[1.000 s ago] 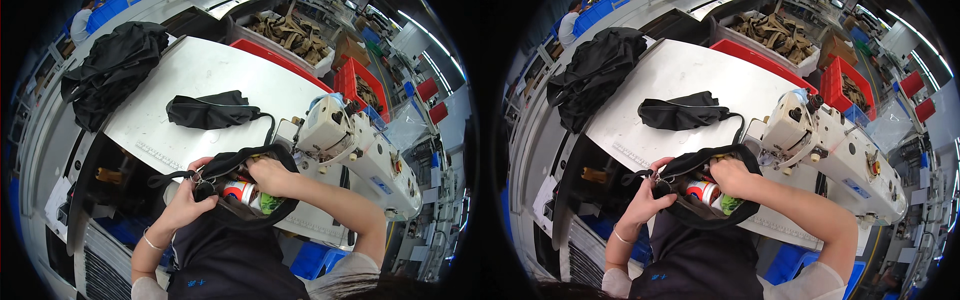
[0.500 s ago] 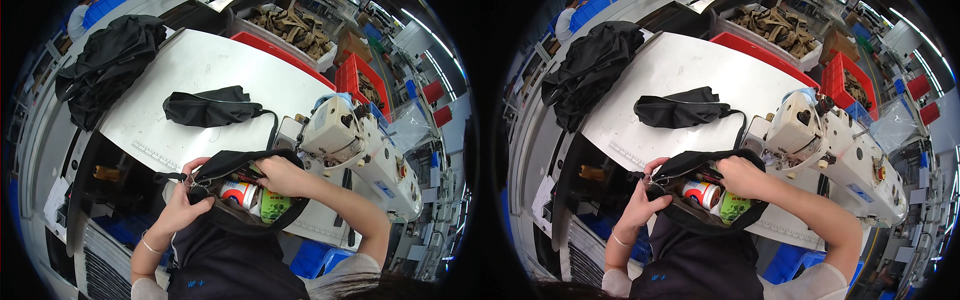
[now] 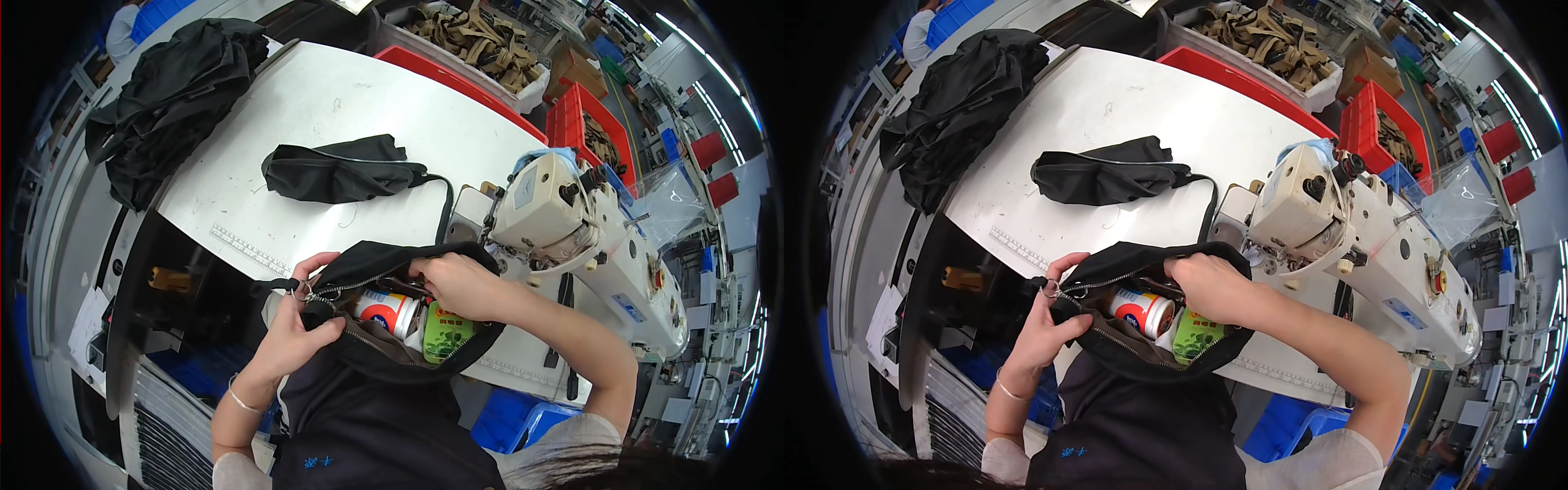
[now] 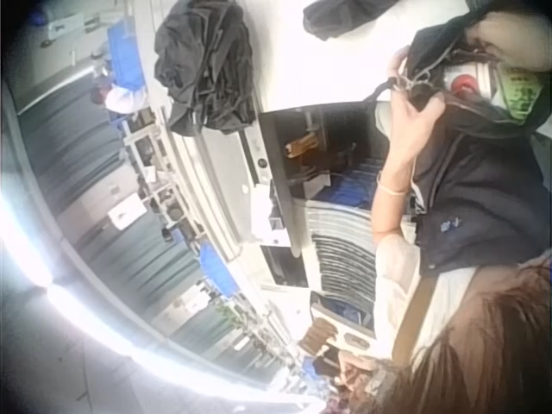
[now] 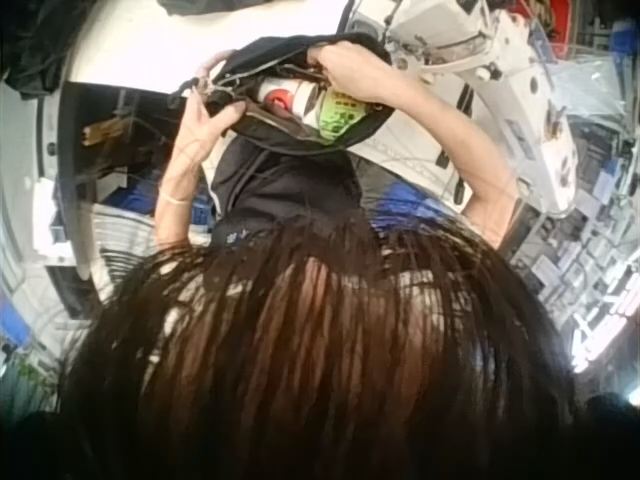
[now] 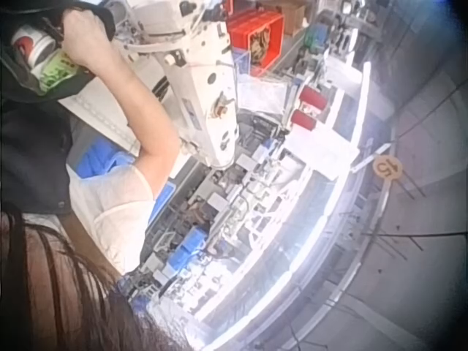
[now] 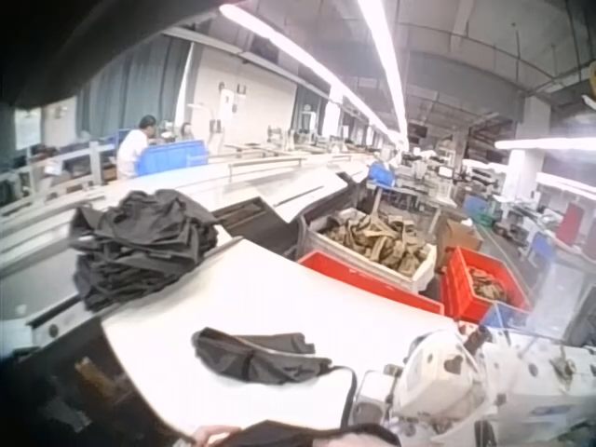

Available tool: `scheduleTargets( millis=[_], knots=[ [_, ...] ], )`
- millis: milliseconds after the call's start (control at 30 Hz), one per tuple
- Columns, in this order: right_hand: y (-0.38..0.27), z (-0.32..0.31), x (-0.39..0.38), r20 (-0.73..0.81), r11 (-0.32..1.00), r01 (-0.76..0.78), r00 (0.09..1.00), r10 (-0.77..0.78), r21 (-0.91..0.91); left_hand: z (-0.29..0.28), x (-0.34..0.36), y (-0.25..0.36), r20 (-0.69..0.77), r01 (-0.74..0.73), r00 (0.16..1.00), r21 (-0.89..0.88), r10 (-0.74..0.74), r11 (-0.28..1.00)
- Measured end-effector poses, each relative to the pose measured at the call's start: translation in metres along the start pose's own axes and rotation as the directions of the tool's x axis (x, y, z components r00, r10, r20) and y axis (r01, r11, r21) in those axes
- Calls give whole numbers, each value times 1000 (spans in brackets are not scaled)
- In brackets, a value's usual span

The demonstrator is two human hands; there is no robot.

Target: Sewing and assembling components of a black leather bag using an industrial sewing machine.

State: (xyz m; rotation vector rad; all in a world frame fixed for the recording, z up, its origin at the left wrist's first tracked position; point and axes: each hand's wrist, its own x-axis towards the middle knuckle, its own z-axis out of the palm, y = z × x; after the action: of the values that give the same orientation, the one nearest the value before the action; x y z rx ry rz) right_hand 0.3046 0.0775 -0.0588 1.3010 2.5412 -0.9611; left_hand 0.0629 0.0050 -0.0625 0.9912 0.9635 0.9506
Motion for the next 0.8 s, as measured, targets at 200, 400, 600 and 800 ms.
scheduleTargets(
  millis=[200, 400, 600, 800],
  knots=[
    [7, -8, 6, 160, 993, 22, 986, -40, 114, 0, -3, -2, -11, -32, 999, 34, 32, 999],
    [-9, -11, -9, 39, 997, -46, 998, 48, -62, 4, -1, -2, 43, -192, 981, 146, 188, 970],
    [-59, -9, -60, -563, 885, 345, 818, -120, 313, -2, -6, -15, 8, -111, 994, -44, 111, 993],
    [-79, -5, -91, -593, 949, 182, 746, -303, -257, 8, -11, -1, 7, -168, 986, 126, 168, 978]
  ],
)
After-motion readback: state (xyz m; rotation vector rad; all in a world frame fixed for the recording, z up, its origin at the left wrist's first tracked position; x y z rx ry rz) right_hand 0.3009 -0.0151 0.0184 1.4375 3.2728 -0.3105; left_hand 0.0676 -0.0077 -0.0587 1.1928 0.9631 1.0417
